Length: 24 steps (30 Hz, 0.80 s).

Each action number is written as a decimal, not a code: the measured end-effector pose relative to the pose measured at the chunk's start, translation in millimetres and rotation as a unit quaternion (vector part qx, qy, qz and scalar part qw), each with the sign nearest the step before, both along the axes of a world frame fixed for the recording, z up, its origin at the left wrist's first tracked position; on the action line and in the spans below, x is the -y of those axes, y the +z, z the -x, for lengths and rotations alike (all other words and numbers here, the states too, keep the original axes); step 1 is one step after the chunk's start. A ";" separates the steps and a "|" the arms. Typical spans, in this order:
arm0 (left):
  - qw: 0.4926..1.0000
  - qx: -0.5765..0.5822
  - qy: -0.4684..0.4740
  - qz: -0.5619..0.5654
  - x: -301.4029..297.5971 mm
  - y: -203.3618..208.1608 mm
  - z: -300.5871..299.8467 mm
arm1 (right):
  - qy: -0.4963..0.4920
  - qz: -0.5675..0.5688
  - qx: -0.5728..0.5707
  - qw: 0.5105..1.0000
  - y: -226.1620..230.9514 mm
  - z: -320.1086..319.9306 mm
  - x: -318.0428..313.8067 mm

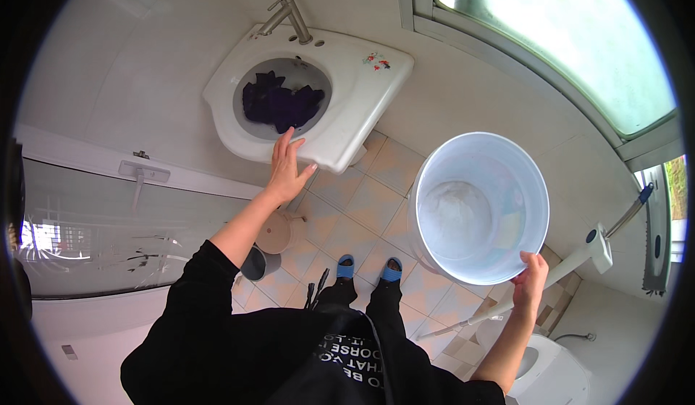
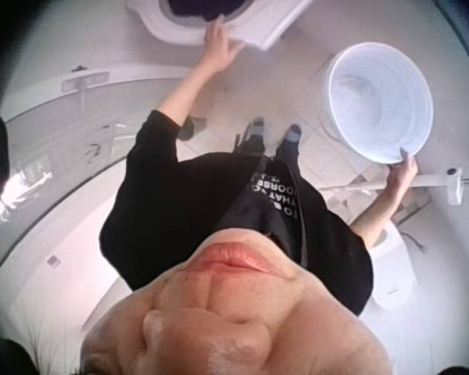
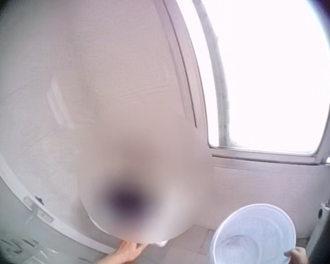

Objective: The person pours water from a bucket into the toilet, then washes a purple cloth in the sink by hand, repeatedly rinsing and wringing it. The person also wipes the sink basin with the cloth and refills the bucket from the sink.

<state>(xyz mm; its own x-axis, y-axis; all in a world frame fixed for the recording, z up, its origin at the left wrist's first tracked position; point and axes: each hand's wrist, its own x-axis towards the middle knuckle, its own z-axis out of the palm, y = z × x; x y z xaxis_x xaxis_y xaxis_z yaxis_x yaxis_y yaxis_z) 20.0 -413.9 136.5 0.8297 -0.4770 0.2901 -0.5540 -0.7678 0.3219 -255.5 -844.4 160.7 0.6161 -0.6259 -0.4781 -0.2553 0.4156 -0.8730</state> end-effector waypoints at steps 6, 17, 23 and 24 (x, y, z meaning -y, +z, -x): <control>0.818 -0.346 -0.081 0.451 6.9 175.9 45.6 | 0.089 -0.017 0.155 0.984 151.4 -34.4 -26.6; 0.811 -0.309 0.142 0.476 -153.0 308.3 50.4 | 0.327 -0.148 0.227 0.905 170.3 -207.8 -289.6; 0.806 -0.261 0.257 0.464 -235.5 300.8 54.5 | 0.490 -0.204 0.213 0.820 133.8 -266.8 -347.0; 0.796 -0.262 0.272 0.473 -242.7 300.1 56.1 | 0.529 -0.214 0.214 0.793 115.0 -287.7 -342.8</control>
